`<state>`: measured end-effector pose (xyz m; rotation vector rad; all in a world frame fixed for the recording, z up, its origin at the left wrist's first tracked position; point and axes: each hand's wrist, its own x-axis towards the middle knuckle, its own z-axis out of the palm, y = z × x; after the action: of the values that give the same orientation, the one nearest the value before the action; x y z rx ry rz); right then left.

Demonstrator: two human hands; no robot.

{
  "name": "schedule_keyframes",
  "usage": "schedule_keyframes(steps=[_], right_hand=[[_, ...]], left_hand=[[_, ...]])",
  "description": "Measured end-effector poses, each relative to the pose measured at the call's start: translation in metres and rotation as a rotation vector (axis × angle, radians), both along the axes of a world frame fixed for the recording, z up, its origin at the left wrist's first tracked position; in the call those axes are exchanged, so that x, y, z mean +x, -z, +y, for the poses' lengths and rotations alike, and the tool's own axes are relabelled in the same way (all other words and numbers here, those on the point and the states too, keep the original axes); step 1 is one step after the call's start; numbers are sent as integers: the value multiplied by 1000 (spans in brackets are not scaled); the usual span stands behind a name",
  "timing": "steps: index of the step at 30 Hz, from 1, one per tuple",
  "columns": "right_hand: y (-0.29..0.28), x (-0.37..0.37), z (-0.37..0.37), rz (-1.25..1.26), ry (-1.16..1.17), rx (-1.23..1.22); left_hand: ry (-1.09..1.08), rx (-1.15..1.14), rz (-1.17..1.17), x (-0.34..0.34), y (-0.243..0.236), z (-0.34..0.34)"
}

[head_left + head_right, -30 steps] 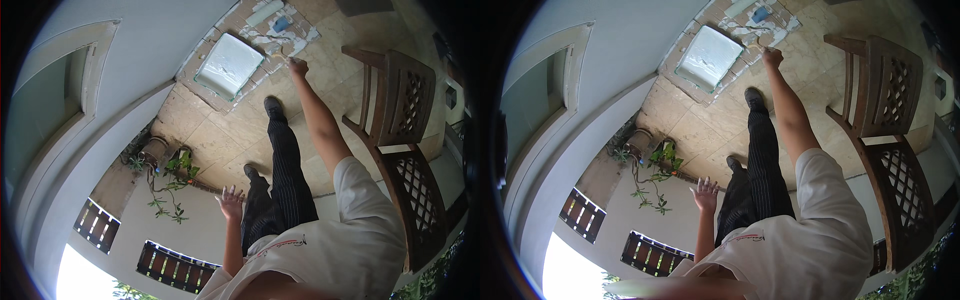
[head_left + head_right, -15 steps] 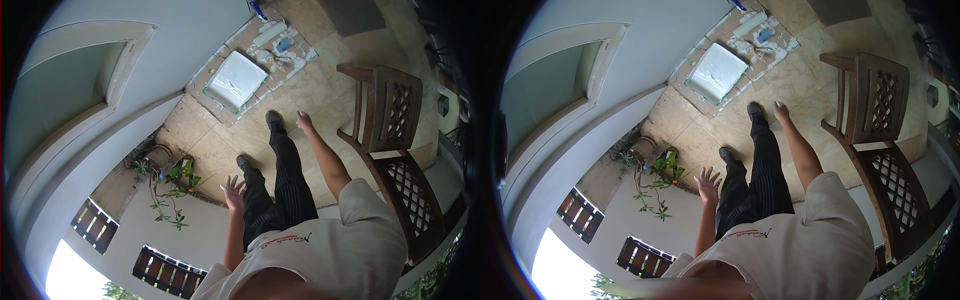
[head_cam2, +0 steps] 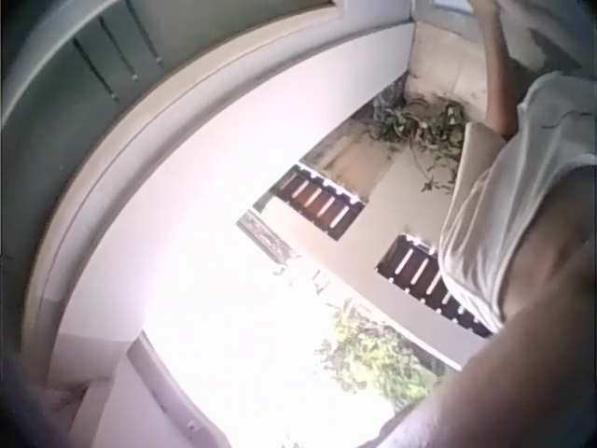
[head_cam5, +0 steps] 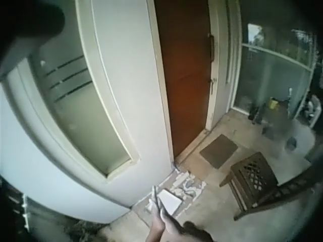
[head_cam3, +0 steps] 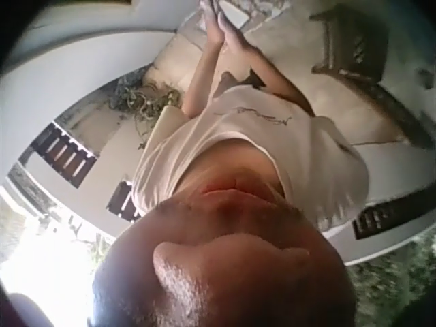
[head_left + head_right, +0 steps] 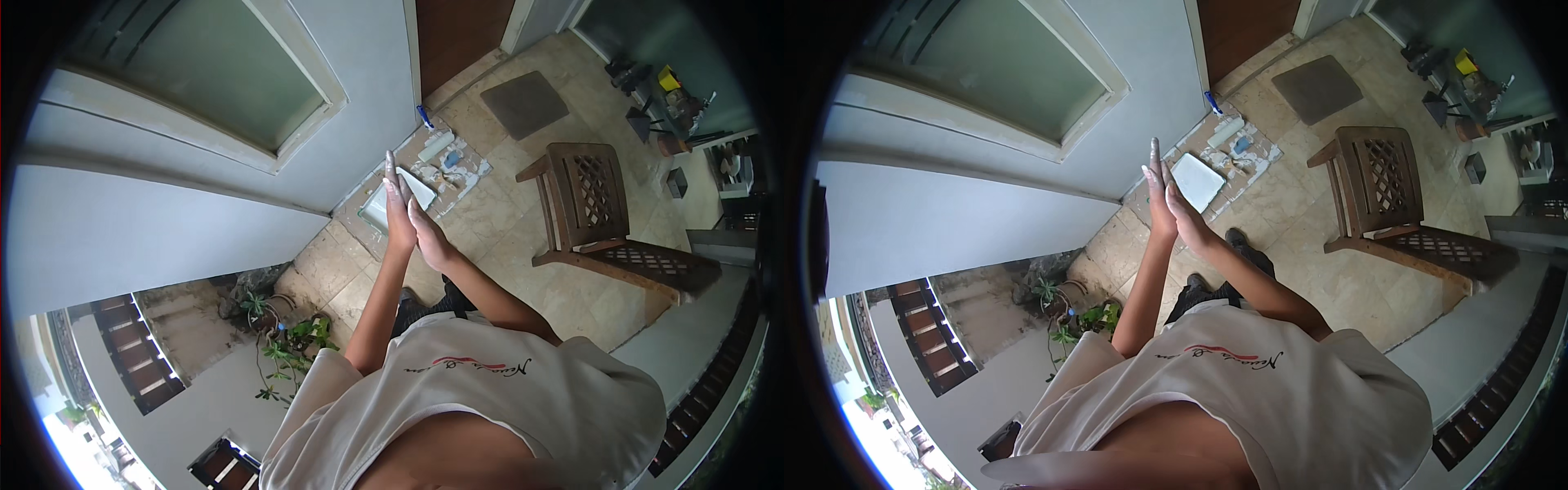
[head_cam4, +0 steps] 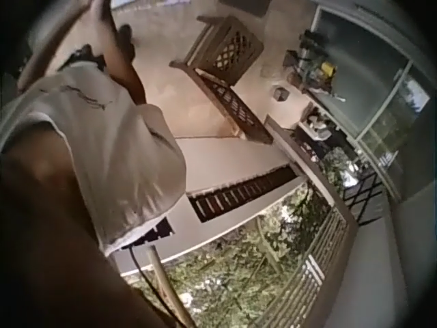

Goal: Painting the white edges of a window or door frame using a brush and a paint tray.

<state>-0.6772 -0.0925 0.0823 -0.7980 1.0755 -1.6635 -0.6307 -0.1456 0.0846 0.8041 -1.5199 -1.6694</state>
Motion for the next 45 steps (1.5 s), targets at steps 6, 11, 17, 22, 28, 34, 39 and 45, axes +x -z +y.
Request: schedule_keyframes(steps=[6,11,17,22,28,34,39,45], right_hand=[[-58,48,13,279,152,-335],[-79,93,49,196,88,-373],[-93,104,71,34,132,-476],[-99,79,80,239,212,-612],[-86,32,125,164,333,-427],[-96,-29,196,-377,341,-707],[-83,-89,241,-230,362,-668],[-74,-137,276,-258,303,-625]], left_hand=[[64,-281,40,57,-75,53],[121,-82,331,94,-72,66],[224,-110,378,101,-73,71],[286,-70,376,71,-85,103],[381,-207,296,23,-69,136],[572,339,558,-54,-91,186],[597,408,420,-109,-62,221],[676,113,19,-126,-44,223]])
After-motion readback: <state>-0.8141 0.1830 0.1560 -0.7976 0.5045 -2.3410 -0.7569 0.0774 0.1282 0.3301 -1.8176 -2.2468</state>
